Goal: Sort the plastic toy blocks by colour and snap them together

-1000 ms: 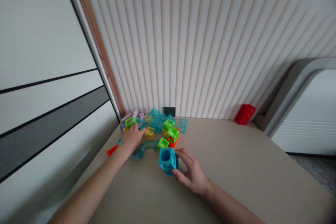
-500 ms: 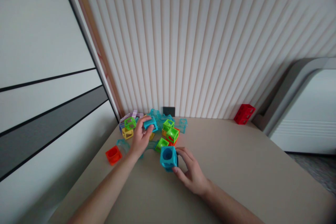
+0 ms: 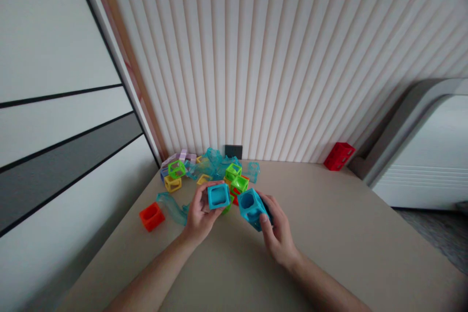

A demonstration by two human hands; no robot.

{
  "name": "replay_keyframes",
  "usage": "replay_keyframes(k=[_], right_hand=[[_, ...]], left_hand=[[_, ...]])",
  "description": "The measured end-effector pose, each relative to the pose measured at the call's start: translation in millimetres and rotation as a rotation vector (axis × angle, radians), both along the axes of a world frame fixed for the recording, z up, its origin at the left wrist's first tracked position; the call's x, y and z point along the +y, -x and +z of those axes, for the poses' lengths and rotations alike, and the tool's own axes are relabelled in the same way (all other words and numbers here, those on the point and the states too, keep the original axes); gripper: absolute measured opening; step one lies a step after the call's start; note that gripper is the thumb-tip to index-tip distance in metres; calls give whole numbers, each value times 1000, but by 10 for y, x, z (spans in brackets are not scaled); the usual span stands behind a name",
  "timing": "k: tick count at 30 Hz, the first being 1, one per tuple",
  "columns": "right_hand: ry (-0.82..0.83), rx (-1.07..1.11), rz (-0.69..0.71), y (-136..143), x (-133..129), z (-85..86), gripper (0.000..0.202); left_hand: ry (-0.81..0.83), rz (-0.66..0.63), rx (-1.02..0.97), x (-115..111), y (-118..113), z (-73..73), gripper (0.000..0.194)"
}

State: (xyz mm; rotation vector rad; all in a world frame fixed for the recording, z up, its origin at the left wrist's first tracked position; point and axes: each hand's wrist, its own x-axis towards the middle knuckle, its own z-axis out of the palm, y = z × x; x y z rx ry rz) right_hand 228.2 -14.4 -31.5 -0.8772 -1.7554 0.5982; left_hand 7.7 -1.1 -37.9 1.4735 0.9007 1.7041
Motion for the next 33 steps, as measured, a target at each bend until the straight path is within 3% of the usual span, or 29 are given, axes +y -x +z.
replay_keyframes(k=[5,14,17,24,29,33], right_hand=[[20,-28,-8,-31,39,11,37],[59,-55,62,15,-5,-25,36],[61,-56,44,14,-1,-41,36],[117,-5,25,77,-32,-101,37],[202,108,9,170,-78,-223,43],[197,56,69,180,-100,-233,49]], left_hand=[[-9,42,47,-59,19,-25,57],[-133,-171,330,-133,27,30,65],[-107,-260,349,-155,18,33,65],[98,-228,34,-148,-101,105,61],[185,-439,-163,-176,-213,175,70],[263,-398,-164,-222,-257,185,48]])
